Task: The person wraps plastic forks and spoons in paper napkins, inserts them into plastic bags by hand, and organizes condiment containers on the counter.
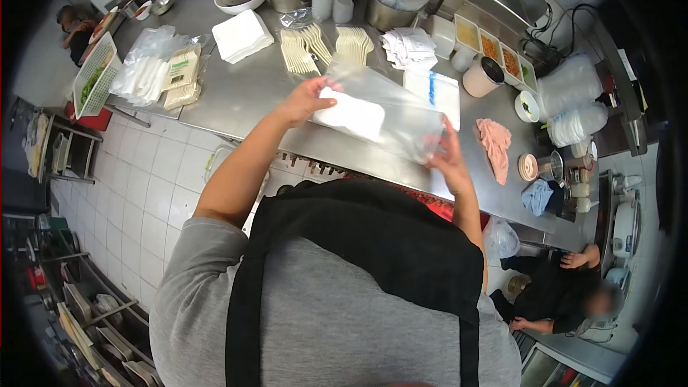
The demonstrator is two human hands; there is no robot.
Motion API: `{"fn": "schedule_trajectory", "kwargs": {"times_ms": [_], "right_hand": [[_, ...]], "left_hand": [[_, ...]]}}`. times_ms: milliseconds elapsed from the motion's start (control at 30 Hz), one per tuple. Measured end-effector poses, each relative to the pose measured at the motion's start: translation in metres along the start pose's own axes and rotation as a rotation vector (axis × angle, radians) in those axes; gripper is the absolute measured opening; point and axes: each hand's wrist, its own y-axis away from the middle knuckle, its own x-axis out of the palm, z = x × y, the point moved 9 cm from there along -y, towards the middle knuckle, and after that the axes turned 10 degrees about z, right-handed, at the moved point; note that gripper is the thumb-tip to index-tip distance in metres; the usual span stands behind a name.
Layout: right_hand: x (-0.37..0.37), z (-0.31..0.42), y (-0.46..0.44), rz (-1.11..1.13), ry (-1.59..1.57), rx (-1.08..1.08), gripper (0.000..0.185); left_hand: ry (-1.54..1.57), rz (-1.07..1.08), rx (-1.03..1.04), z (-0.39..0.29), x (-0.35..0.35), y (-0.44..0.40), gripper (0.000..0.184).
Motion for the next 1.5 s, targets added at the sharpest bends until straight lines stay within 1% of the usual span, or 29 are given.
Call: {"fn": "schedule_trajectory", "kwargs": {"times_ms": [33,67,167,200,300,333,433,467,567,600,700,800,900,933,1033,1067,1167,1200,1233,1267,1300,1400,1500], "right_hand": [[-0.017,-0.007,0.005,-0.089,-0.07,0.058,0.079],[-0.027,-0.018,0.005,-0.177,-0.14,0.116,0.08],[-0.007,-0.028,-0.022,-0.162,-0.283,-0.038,0.076],[0.01,-0.028,-0.034,-0.136,-0.381,-0.067,0.08],[0.078,-0.008,-0.078,-0.096,-0.464,-0.079,0.085],[0.079,-0.021,-0.093,-0.136,-0.5,-0.061,0.077],[0.056,-0.045,-0.124,-0.128,-0.576,-0.123,0.059],[0.047,-0.053,-0.131,-0.129,-0.548,-0.128,0.045],[0.081,-0.04,-0.164,-0.099,-0.737,0.01,0.046],[0.108,-0.023,-0.178,-0.068,-0.726,0.054,0.046],[0.195,0.033,-0.227,0.166,-0.654,-0.086,0.041],[0.195,0.012,-0.293,0.251,-0.251,-0.128,0.034],[0.167,0.034,-0.306,0.035,-0.437,-0.28,0.032],[0.186,0.046,-0.299,0.035,-0.581,-0.211,0.041],[0.274,0.059,-0.272,0.119,-0.296,-0.057,0.055],[0.305,0.072,-0.262,0.076,-0.143,-0.157,0.053],[0.284,0.024,-0.29,0.022,-0.151,-0.102,0.045],[0.265,0.025,-0.292,-0.058,-0.304,-0.242,0.039],[0.251,0.036,-0.296,-0.118,-0.303,-0.272,0.042],[0.244,0.032,-0.298,-0.18,-0.34,-0.196,0.043],[0.253,0.048,-0.292,-0.238,-0.377,-0.121,0.044],[0.318,0.058,-0.297,-0.032,-0.244,-0.123,0.046],[0.336,0.035,-0.313,0.161,-0.096,-0.078,0.044]], "left_hand": [[0.007,-0.077,0.016,-0.008,-0.013,0.009,0.032],[0.024,-0.079,-0.004,-0.014,-0.02,0.017,0.034],[0.07,-0.137,0.016,-0.032,-0.037,0.04,0.034],[0.067,-0.153,0.029,-0.035,-0.042,0.047,0.035],[0.035,-0.225,0.073,-0.043,-0.067,0.071,0.037],[0.01,-0.263,0.09,-0.044,-0.08,0.083,0.037],[-0.04,-0.373,0.154,-0.063,-0.111,0.124,0.039],[-0.053,-0.409,0.179,-0.073,-0.119,0.139,0.04],[-0.107,-0.422,0.156,-0.092,-0.141,0.174,0.037],[-0.123,-0.436,0.159,-0.099,-0.145,0.184,0.04],[-0.163,-0.426,0.145,-0.107,-0.159,0.209,0.044],[-0.175,-0.537,0.127,-0.104,-0.192,0.244,0.047],[-0.138,-0.622,0.151,-0.108,-0.214,0.276,0.049],[-0.131,-0.633,0.16,-0.109,-0.22,0.281,0.049],[-0.113,-0.664,0.156,-0.104,-0.234,0.295,0.05],[-0.116,-0.671,0.139,-0.098,-0.243,0.299,0.048],[-0.094,-0.686,0.152,-0.103,-0.25,0.311,0.041],[-0.083,-0.688,0.166,-0.107,-0.252,0.315,0.038],[-0.1,-0.682,0.154,-0.107,-0.255,0.317,0.036],[-0.117,-0.677,0.145,-0.106,-0.26,0.319,0.033],[-0.136,-0.675,0.136,-0.105,-0.265,0.32,0.031],[-0.196,-0.618,0.139,-0.103,-0.269,0.31,0.03],[-0.11,-0.567,0.073,-0.1,-0.271,0.308,0.031]]}}
